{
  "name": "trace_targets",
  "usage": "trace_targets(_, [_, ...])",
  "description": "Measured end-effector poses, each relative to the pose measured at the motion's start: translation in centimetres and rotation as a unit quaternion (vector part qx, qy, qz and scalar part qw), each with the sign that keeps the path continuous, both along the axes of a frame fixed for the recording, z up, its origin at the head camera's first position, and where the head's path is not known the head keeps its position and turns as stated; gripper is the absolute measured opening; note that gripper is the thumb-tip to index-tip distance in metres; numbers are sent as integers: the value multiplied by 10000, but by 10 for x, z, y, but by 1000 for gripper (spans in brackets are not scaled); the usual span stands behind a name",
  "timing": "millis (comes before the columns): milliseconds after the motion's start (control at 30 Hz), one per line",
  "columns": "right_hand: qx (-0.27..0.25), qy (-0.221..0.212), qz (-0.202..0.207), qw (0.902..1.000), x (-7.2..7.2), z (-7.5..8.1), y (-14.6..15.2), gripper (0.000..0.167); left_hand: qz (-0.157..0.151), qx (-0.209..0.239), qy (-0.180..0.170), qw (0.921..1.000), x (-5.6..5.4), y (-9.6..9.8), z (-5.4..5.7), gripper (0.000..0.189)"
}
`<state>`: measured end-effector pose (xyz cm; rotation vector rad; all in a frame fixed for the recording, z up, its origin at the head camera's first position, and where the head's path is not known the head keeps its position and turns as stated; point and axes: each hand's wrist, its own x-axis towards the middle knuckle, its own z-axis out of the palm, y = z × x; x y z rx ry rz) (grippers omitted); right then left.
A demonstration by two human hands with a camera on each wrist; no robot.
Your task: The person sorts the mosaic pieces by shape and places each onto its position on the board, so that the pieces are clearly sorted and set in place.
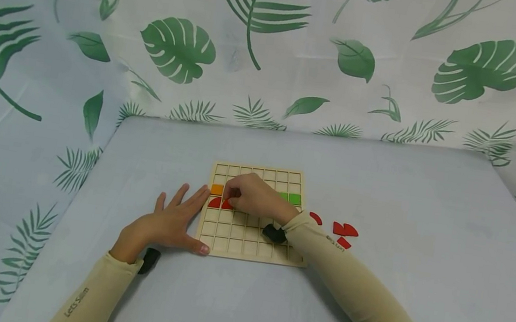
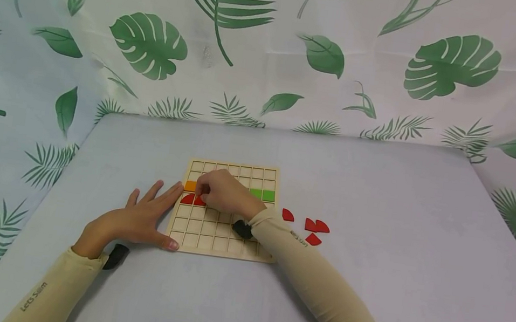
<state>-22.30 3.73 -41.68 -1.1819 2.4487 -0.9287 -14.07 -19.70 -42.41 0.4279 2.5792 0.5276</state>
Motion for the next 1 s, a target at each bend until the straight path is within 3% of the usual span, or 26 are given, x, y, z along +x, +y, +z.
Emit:
trace_targets(300, [217,244,-56,9995,1,1,-2,10,42,-31,1,10000,0,1,0,135])
trace_targets(1000, [151,471,-107,9987,4,-3,6,8,79,-40,-43,10000,2,3,2,136])
